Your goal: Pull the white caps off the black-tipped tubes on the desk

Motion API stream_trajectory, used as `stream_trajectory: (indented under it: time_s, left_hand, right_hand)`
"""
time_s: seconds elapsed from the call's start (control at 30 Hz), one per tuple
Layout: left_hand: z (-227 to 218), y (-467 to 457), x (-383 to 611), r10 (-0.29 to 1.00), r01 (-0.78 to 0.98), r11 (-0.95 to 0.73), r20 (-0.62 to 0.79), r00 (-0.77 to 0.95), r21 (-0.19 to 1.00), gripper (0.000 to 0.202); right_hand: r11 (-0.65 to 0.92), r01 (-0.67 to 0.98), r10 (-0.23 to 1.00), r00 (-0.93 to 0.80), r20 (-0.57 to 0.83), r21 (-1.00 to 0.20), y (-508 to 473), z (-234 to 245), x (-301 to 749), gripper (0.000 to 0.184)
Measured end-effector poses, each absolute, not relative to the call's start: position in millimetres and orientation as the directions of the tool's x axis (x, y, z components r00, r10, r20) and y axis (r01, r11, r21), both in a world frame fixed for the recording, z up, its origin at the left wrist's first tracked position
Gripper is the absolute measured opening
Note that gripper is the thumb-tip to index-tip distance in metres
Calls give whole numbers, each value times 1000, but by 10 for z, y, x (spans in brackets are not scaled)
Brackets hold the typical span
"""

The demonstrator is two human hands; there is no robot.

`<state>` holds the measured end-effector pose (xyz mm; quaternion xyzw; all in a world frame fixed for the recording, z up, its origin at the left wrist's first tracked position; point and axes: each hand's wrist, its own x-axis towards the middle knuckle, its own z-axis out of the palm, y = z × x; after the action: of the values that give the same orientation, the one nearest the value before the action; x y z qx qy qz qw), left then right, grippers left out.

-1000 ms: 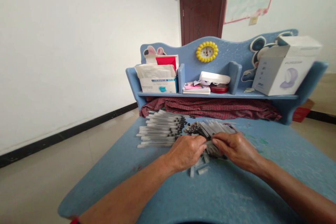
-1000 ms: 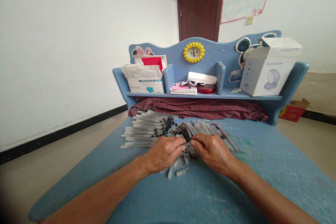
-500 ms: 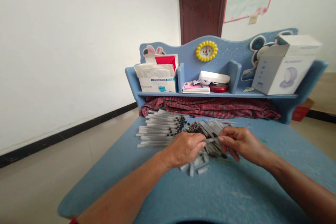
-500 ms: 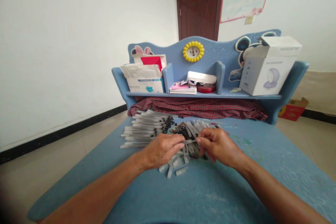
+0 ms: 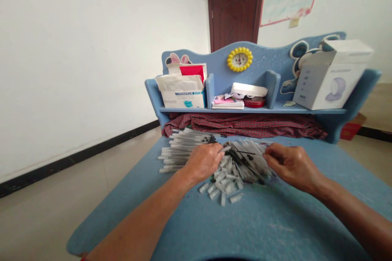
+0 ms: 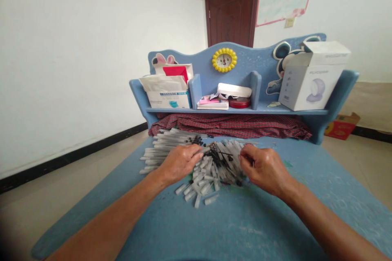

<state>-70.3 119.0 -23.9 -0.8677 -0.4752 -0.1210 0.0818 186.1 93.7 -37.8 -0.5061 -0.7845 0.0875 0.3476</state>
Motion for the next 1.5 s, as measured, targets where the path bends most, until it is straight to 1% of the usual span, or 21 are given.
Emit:
stream_trajectory:
  time_s: [0.03, 0.1, 0.17, 0.23, 0.37, 0.43, 0.63, 0.73, 0.87, 0.93, 1.0, 1.13, 1.23, 1.3, 1.37, 1.43, 1.5]
  left_hand:
    - [-247, 1167, -682, 791, 830, -558, 292, 538, -19, 19]
    - [-265, 1125, -645, 756, 796, -606, 305, 579, -8, 17]
    - [-282, 1083, -612, 724, 763, -646, 318, 612, 0, 17]
    - [-292, 1037, -576, 693, 734, -679, 329, 641, -1, 17]
    - [-300, 924, -485, 643, 690, -724, 342, 685, -20, 17]
    - [-306, 865, -440, 611, 659, -752, 346, 712, -27, 17]
    - [-317, 777, -388, 521, 579, -815, 389, 760, -39, 18]
    - [-292, 815, -424, 529, 588, -808, 399, 749, -31, 17]
    - [-236, 927, -510, 583, 658, -752, 436, 686, -31, 16]
    - [-223, 981, -550, 605, 675, -738, 436, 666, -7, 16]
    - [-227, 1017, -573, 626, 679, -734, 409, 664, 20, 15]
    - [-242, 1008, -559, 645, 667, -742, 340, 685, 63, 14]
    - [-204, 958, -519, 630, 626, -769, 318, 708, 130, 15]
    - [-146, 934, -504, 643, 609, -764, 318, 696, 212, 15]
    - [-70, 932, -512, 693, 605, -717, 267, 669, 346, 17]
    - [5, 951, -546, 749, 589, -610, 144, 647, 530, 22]
    - [72, 977, -597, 761, 551, -466, -3, 648, 692, 30]
  right_hand:
    - [498, 750, 845, -308, 438, -435, 907, -368, 1837, 21]
    - [528, 768, 837, -398, 375, -364, 864, -342, 1803, 21]
    - [539, 778, 836, -450, 314, -322, 844, -320, 1785, 22]
    - [543, 779, 836, -465, 292, -313, 836, -310, 1774, 24]
    - [549, 749, 829, -432, 356, -370, 805, -326, 1733, 26]
    - [573, 717, 814, -442, 377, -397, 775, -341, 1687, 26]
    - [616, 608, 785, -528, 324, -501, 753, -356, 1582, 17]
    - [585, 595, 806, -501, 315, -551, 817, -328, 1659, 17]
    - [491, 560, 867, -390, 311, -667, 918, -275, 1833, 23]
    - [476, 554, 876, -372, 309, -683, 954, -262, 1894, 24]
    - [492, 587, 868, -394, 303, -643, 973, -260, 1921, 24]
    - [554, 689, 832, -452, 322, -466, 953, -259, 1892, 19]
    - [619, 724, 782, -529, 330, -305, 901, -225, 1839, 20]
    - [657, 721, 748, -586, 312, -221, 863, -178, 1818, 23]
    - [675, 710, 734, -614, 290, -204, 833, -115, 1817, 27]
    - [677, 695, 735, -622, 269, -241, 813, -53, 1830, 29]
    - [676, 683, 736, -628, 252, -276, 788, -12, 1839, 30]
